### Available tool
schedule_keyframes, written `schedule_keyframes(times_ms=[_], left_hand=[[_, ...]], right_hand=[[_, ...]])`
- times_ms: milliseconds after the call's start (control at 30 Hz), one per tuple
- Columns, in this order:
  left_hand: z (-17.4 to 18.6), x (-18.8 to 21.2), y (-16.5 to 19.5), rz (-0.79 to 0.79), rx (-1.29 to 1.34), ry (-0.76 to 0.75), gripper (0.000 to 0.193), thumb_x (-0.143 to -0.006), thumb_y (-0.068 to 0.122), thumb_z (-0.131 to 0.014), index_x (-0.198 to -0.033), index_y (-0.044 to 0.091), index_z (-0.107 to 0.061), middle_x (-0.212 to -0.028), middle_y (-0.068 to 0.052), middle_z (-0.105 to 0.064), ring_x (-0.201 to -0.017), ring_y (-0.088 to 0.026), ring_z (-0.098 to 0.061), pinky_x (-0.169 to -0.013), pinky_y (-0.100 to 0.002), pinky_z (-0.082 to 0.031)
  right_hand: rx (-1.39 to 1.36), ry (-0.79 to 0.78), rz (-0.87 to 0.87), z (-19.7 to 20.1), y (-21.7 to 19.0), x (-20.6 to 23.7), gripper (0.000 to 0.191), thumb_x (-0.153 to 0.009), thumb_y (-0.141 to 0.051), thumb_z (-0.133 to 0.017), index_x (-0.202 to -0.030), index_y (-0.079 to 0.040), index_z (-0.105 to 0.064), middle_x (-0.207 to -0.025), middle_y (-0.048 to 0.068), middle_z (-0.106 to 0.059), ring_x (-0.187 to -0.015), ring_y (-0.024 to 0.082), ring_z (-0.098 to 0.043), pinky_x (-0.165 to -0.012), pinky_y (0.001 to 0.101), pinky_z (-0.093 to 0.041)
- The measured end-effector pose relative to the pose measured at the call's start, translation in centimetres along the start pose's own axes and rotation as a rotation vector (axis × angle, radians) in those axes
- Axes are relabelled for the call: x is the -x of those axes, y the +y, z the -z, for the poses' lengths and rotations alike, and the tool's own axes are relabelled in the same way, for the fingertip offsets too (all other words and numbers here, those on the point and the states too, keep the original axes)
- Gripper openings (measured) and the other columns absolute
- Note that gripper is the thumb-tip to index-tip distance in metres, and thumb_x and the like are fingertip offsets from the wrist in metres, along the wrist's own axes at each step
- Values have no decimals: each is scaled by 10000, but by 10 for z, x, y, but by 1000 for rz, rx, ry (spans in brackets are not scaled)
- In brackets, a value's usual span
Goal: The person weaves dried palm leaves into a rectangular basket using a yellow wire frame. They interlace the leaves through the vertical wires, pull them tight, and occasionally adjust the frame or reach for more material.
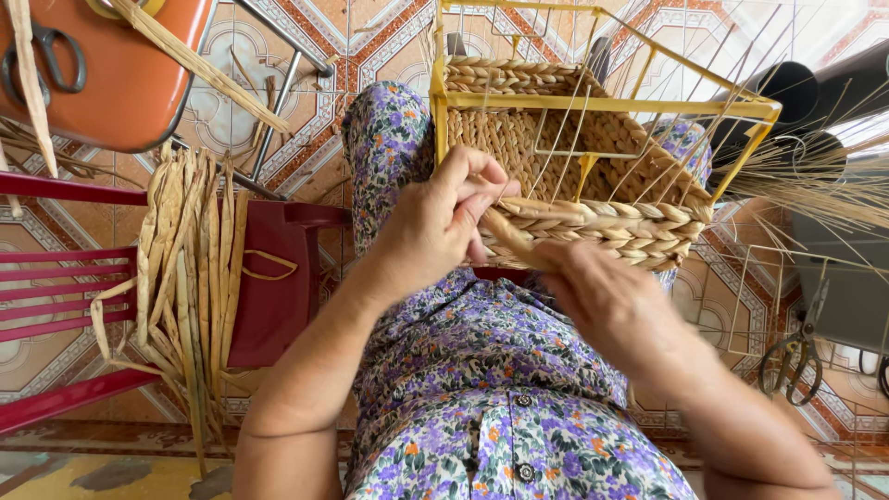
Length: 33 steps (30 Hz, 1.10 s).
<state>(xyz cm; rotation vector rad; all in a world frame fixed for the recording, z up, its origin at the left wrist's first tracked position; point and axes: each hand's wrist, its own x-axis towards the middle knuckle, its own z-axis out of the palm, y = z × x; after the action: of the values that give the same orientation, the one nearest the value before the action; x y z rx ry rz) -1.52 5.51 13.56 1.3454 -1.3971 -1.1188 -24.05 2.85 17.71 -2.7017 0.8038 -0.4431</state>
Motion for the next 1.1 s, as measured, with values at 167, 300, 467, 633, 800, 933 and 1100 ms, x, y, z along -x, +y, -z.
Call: schedule_keyframes(times_ms=[167, 300, 467, 633, 800, 933, 1100], left_hand=[[-7, -4, -6, -504, -370, 98, 347, -937, 178, -751, -1245, 93, -616, -996, -54, -743, -795, -174, -756, -675, -271, -661], [-26, -4, -10, -438, -583, 263, 203, -899, 62, -761, -1096, 74, -713, -907, -42, -737, -692, -177, -738, -594, -285, -622], [-29, -5, -8, -456, -649, 305, 203, -890, 32, -760, -1081, 53, -694, -894, -47, -716, -700, -202, -736, -609, -331, -611], [-28, -6, -7, -512, -585, 273, 165, -988, 79, -704, -1135, 59, -632, -923, -82, -728, -701, -190, -738, -561, -308, -609], [-32, -8, -10, -339, -569, 257, 125, -1045, 93, -665, -1120, 63, -569, -813, -96, -729, -626, -203, -734, -503, -330, -587], [-30, -6, -17, -409, -511, 237, 156, -1060, 15, -594, -1169, 72, -499, -816, -99, -721, -725, -261, -757, -580, -359, -609], [-20, -5, -16, -488, -419, 104, 237, -1043, -52, -492, -1229, 89, -451, -819, -109, -701, -700, -235, -757, -591, -295, -653]], right_hand=[[186, 38, 0, 28, 34, -3, 145, -1000, -118, -701, -1090, -21, -643, -841, 82, -637, -639, 194, -635, -518, 333, -524], [120, 145, -42, -12, 48, -17, 83, -1022, -55, -656, -1036, -18, -583, -870, 89, -631, -654, 212, -643, -522, 332, -520], [73, 168, -85, -43, 31, -21, 94, -979, -24, -659, -988, -59, -573, -801, 98, -602, -586, 240, -617, -516, 375, -506], [-59, 136, -78, 6, 12, -42, 128, -990, -58, -719, -980, -31, -594, -800, 74, -633, -622, 211, -652, -502, 346, -513], [319, 461, -56, 59, 6, -31, 104, -836, -87, -789, -866, -28, -709, -960, 125, -713, -844, 259, -684, -651, 396, -587], [37, 237, -27, 24, -2, -6, 162, -910, -75, -784, -1063, -43, -743, -1034, 101, -702, -944, 242, -693, -791, 414, -585], [-208, 118, -143, -17, 48, -15, 415, -975, -41, -659, -1380, 33, -604, -1065, 132, -719, -928, 268, -727, -747, 364, -576]])
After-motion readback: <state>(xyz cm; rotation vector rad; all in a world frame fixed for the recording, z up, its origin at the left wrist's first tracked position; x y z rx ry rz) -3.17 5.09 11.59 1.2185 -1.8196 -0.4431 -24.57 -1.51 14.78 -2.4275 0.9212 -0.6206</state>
